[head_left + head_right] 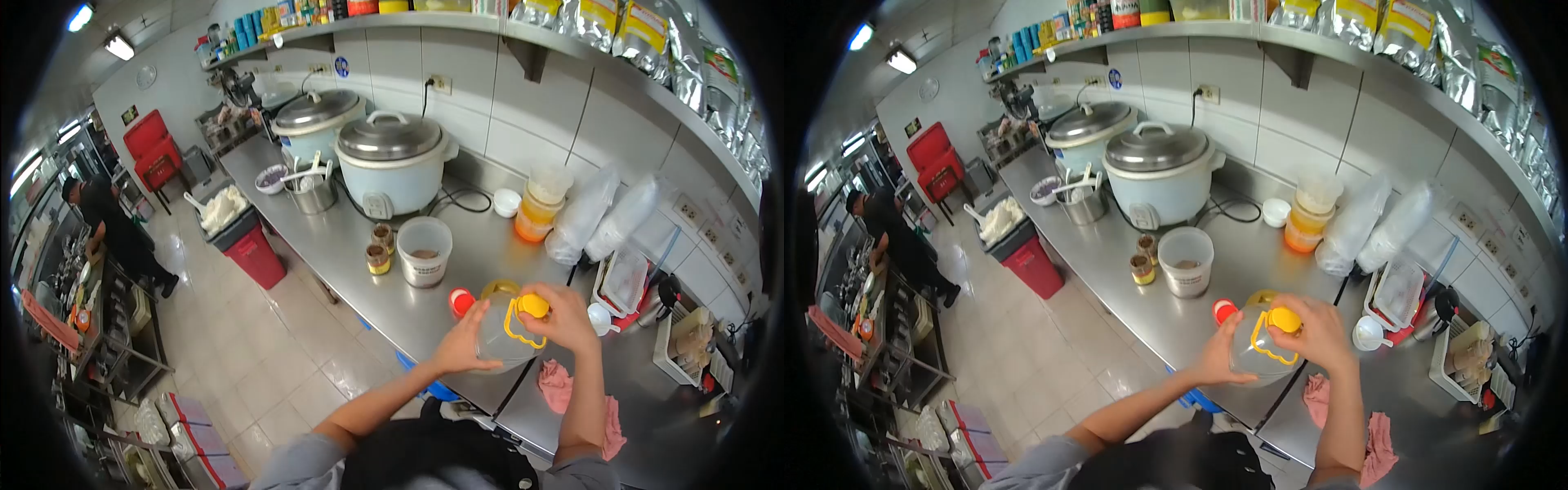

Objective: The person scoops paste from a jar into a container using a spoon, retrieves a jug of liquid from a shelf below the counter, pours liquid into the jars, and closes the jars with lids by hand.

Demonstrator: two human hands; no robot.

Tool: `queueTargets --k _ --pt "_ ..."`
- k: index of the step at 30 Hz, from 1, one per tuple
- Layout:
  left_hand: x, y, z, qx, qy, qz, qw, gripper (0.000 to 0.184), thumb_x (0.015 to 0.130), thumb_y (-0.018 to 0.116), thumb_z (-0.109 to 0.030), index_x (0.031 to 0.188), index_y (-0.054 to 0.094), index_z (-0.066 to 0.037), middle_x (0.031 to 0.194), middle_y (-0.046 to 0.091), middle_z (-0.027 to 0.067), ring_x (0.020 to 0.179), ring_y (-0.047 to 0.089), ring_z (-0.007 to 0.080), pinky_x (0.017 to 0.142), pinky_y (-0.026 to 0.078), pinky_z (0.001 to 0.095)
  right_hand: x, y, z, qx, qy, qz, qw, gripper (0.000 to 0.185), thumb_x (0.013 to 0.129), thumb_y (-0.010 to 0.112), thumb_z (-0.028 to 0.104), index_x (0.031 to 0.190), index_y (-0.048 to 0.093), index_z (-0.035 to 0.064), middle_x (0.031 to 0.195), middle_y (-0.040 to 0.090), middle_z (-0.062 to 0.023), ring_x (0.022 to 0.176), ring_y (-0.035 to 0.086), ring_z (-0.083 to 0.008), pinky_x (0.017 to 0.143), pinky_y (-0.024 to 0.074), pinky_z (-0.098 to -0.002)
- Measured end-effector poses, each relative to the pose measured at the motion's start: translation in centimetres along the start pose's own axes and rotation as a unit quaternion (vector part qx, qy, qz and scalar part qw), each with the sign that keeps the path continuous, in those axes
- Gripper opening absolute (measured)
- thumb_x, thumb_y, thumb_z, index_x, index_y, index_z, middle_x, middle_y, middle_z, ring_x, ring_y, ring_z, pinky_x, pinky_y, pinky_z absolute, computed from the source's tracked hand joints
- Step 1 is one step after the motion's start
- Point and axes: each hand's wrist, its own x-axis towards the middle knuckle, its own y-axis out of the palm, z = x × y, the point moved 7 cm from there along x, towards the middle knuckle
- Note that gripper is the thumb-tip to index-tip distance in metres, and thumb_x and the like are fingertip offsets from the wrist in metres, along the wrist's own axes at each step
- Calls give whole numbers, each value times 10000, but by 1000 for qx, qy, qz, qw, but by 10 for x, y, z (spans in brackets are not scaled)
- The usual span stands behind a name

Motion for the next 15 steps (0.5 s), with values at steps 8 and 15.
queueTargets --k 8,15 --pt "-2 -5 2 -55 -20 17 998 1299 657 892 -492 1591 94 -67 1580 239 291 1454 305 458 1179 328 471 10 -19 34 -24 -260 172 950 258 799 717 132 1056 695 121 1216 585 -124 1142 555 -355 979 468 -429" --pt "-4 -11 11 -74 50 12 996 1362 649 879 -581 1595 58 -45 1634 134 274 1512 187 432 1215 236 489 6 -4 21 15 -88 190 978 281 837 665 75 1117 663 90 1229 598 -137 1181 555 -353 966 486 -430"
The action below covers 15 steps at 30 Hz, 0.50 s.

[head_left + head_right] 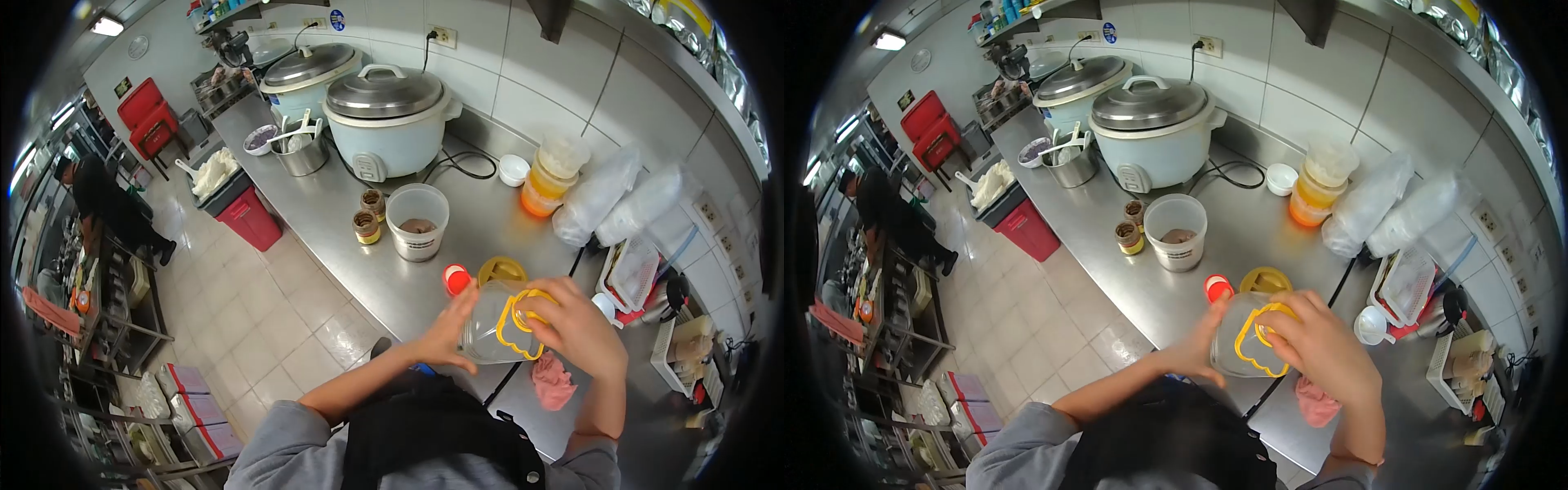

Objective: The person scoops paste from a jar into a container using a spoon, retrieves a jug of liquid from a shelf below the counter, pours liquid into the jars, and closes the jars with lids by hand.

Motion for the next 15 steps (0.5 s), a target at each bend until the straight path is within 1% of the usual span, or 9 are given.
queueTargets --k 1,3,5,7,8,10,11,13,15 --pt "-2 -9 1 4 30 -2 1000 1369 657 868 -601 1597 46 -40 1644 115 267 1525 163 415 1223 211 493 -6 -14 6 -1 -12 -65 998 291 838 662 61 1128 650 82 1218 599 -142 1162 560 -354 949 492 -429" --pt "-12 -44 26 -6 -44 -80 996 1275 741 827 -572 1601 52 -38 1652 122 244 1530 161 385 1227 188 506 -20 -27 8 -4 -13 -131 991 301 840 659 48 1139 637 75 1206 601 -147 1142 565 -355 931 498 -428" --pt "-41 -83 82 -42 -130 -284 949 1113 829 786 -474 1592 108 -30 1641 188 217 1497 261 372 1204 243 493 -53 -45 -20 26 108 -267 957 320 830 651 23 1147 616 51 1133 591 -160 1045 576 -377 898 498 -440" --pt "-46 -122 87 48 -196 -369 907 916 867 758 -245 1558 203 -16 1507 390 166 1300 495 310 1068 404 452 -87 -22 -58 -13 232 -263 936 323 820 646 26 1139 594 33 1096 581 -188 991 585 -409 860 499 -464" --pt "-51 -124 110 76 -241 -342 905 893 852 759 -195 1545 228 -10 1455 422 183 1236 525 298 996 458 430 -112 11 -94 -10 282 -218 934 329 814 656 52 1134 584 30 1087 576 -201 988 590 -419 854 498 -472" --pt "-64 -102 181 -18 -331 -248 910 976 826 732 -130 1580 124 -6 1438 426 201 1227 530 280 955 479 389 -157 92 -153 5 343 -121 931 354 797 680 105 1126 573 30 1093 575 -221 998 598 -429 851 499 -483" --pt "-57 -100 183 -20 -330 -243 912 976 826 732 -130 1580 124 -6 1438 426 201 1227 530 280 955 479 389 -171 128 -166 16 356 -71 932 372 786 693 133 1123 572 33 1108 577 -229 1011 601 -430 854 502 -488" --pt "-37 -84 194 -168 -367 -239 883 1089 782 683 -48 1594 -41 -1 1451 406 211 1184 530 259 953 475 353 -185 177 -164 12 446 -67 892 403 768 709 162 1126 573 33 1150 575 -229 1063 586 -426 916 489 -495" --pt "-20 -73 219 -151 -338 -249 895 1128 761 663 -22 1589 -103 -21 1448 399 201 1138 520 242 927 474 336 -192 218 -157 -24 443 -97 891 424 757 713 141 1144 573 41 1179 568 -223 1102 569 -423 941 476 -504"
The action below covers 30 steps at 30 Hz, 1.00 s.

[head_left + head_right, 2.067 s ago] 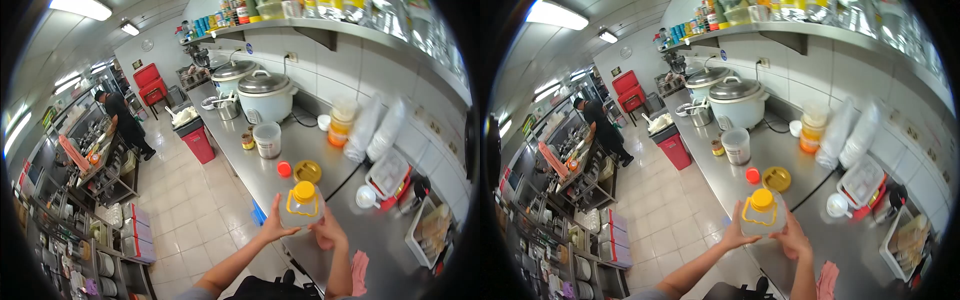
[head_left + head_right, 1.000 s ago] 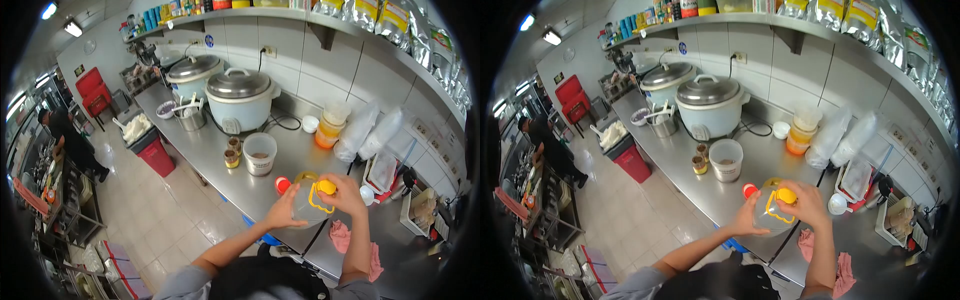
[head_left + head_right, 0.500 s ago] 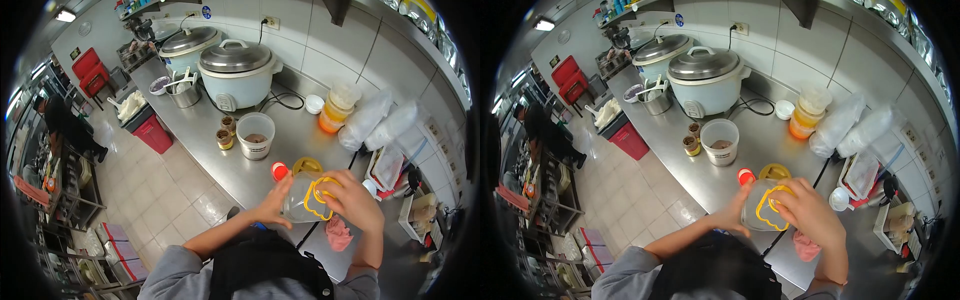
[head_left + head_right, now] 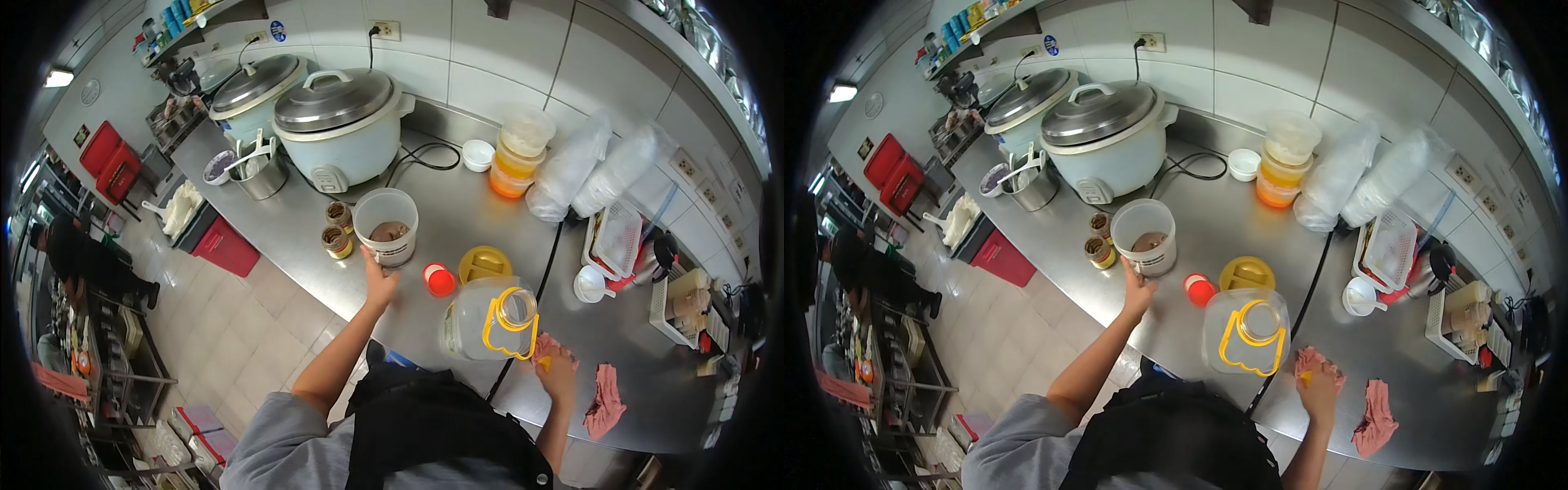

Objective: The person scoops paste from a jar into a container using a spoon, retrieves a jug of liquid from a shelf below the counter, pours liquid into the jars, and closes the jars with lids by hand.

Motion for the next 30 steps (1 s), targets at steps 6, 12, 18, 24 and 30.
queueTargets --k 6,12,18,24,30 --pt "45 37 -2 -5 26 66 997 1173 726 646 7 1613 -110 -113 1490 343 194 1071 494 227 888 468 308 -12 -21 65 129 -65 -1 990 721 736 743 76 1393 447 43 1406 459 -219 1336 426 -411 1083 393 -495" --pt "26 -5 0 125 96 42 987 686 769 612 -17 1428 423 -38 1276 534 130 1113 562 268 897 510 394 -27 -96 143 481 -110 -13 870 1314 644 928 301 1601 68 35 1653 147 -198 1517 208 -337 1215 222 -497" --pt "2 -124 -17 146 99 -243 954 802 737 657 -21 1470 330 -6 1436 374 199 1332 423 330 1096 405 437 -15 -97 188 339 -110 -139 924 1286 594 894 600 1561 270 25 1610 244 -201 1469 296 -378 1175 288 -495" --pt "48 -131 -3 40 61 -100 992 1042 729 798 -59 1575 191 -31 1502 401 198 1355 457 317 1143 376 423 19 -118 206 256 -82 -155 951 1077 586 908 531 1427 475 16 1518 348 -174 1401 386 -339 1086 390 -471" --pt "11 -80 -18 117 89 9 989 1059 740 866 -139 1559 204 -20 1435 491 201 1295 525 322 1090 427 424 57 -119 206 381 -194 -71 901 610 615 817 243 1154 635 23 1359 549 -174 1328 488 -342 1113 367 -473"
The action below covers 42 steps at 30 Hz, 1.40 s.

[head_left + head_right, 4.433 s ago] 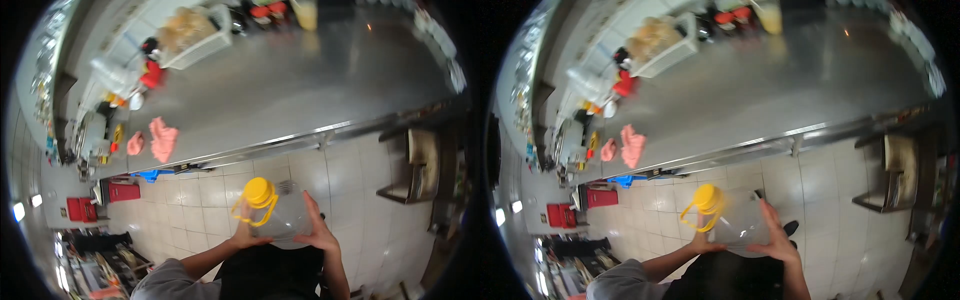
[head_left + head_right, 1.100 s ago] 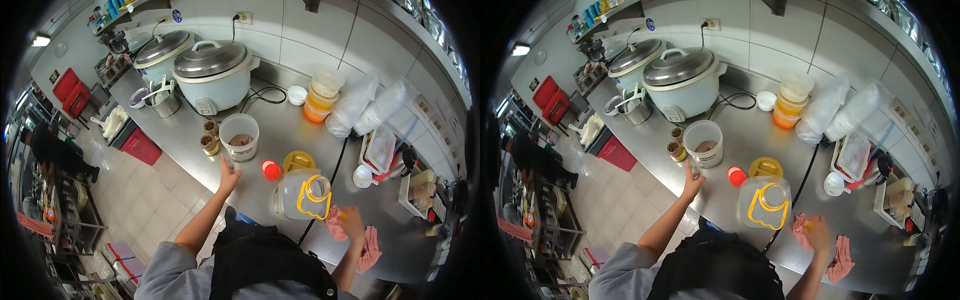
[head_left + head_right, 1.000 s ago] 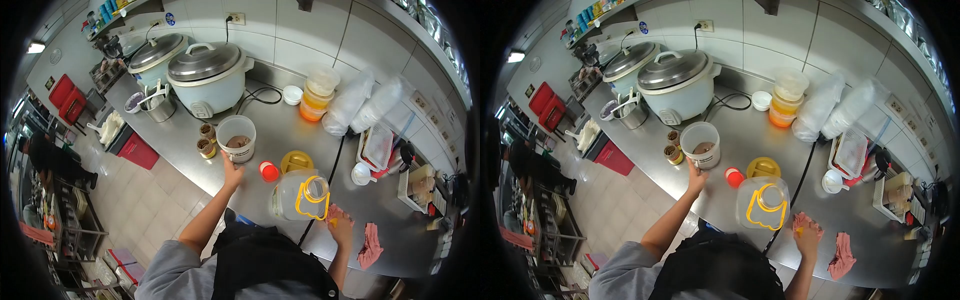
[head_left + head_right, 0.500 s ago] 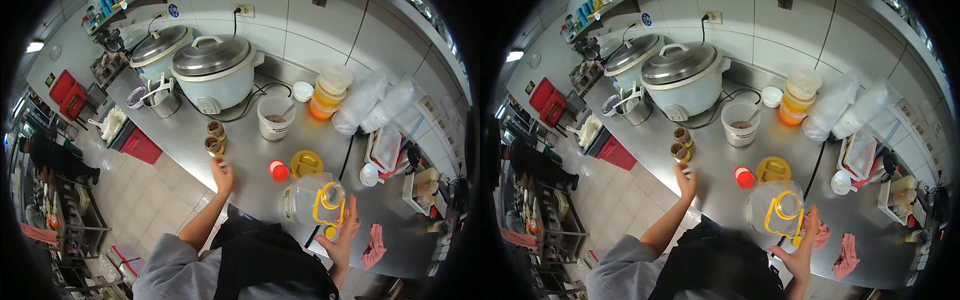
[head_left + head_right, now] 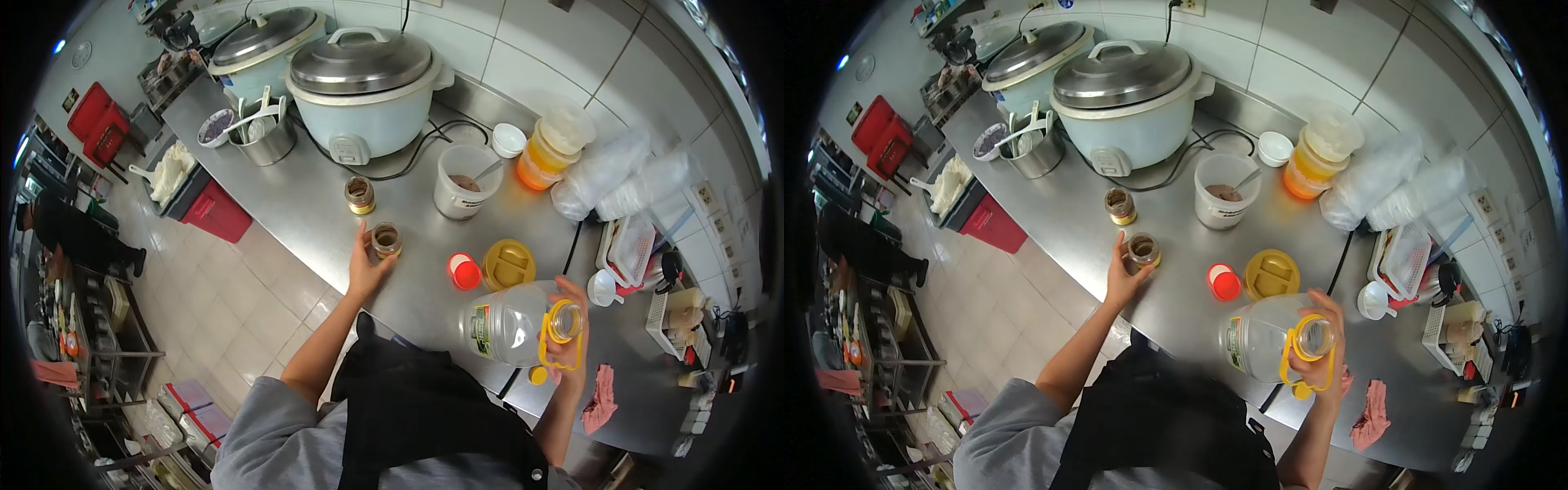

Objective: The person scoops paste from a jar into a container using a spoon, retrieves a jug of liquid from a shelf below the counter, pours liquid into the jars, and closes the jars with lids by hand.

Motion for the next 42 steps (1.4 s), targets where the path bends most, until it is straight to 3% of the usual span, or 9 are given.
queueTargets --k 5,7,9,11,19,24,33,36,42 --pt "-49 2 -42 158 29 -178 971 1035 755 835 -132 1561 197 -13 1464 414 228 1353 426 374 1135 361 468 11 12 -2 -8 -51 36 998 567 609 766 183 1133 629 15 1228 647 -162 1281 543 -342 1144 335 -463" --pt "-68 33 -48 46 31 74 996 1025 766 823 -139 1566 194 -23 1480 355 239 1352 404 379 1165 314 479 15 21 5 -11 -80 49 995 546 618 724 124 1140 618 2 1214 655 -161 1275 553 -327 1144 326 -430" --pt "-86 68 -97 -64 72 367 925 1123 735 868 -213 1583 151 -44 1554 295 222 1420 345 387 1188 282 483 23 32 10 -20 -74 64 995 559 612 755 163 1136 633 11 1188 670 -154 1240 578 -333 1136 351 -463" --pt "-96 75 -136 -58 170 387 904 1276 667 924 -282 1598 78 -68 1627 206 200 1486 271 377 1203 270 470 32 43 18 -33 -68 77 994 573 607 785 202 1132 648 20 1162 686 -146 1204 603 -339 1127 376 -497" --pt "-88 80 -130 -194 8 390 900 1397 587 979 -342 1579 34 -67 1609 219 238 1479 294 381 1203 281 444 82 114 69 -36 35 181 982 486 697 767 148 1147 653 6 1203 671 -126 1085 634 -219 980 467 -339" --pt "-110 86 -89 -227 -39 352 907 1394 578 991 -360 1546 37 -47 1545 316 215 1440 365 343 1182 314 434 109 174 78 -174 21 308 935 453 742 846 283 1111 667 90 1000 720 -67 890 702 -235 789 533 -345" --pt "-148 96 -52 -358 -164 405 825 1406 608 992 -304 1535 -30 -32 1524 311 187 1450 315 268 1187 298 412 117 237 50 -188 104 382 899 422 784 826 358 1086 698 93 897 713 -98 823 696 -309 742 527 -371" --pt "-149 90 -48 -415 -166 349 824 1046 638 968 -249 1463 362 -39 1436 485 140 1328 490 262 1139 384 418 116 247 33 -212 124 402 882 418 777 832 358 1079 707 98 901 720 -104 841 697 -322 739 529 -384" --pt "-148 86 -36 -388 -165 353 835 1115 637 971 -222 1491 283 -20 1443 449 139 1385 408 258 1167 339 427 113 258 -4 -245 165 407 865 391 777 822 346 1064 721 101 908 733 -115 862 697 -341 736 530 -395"
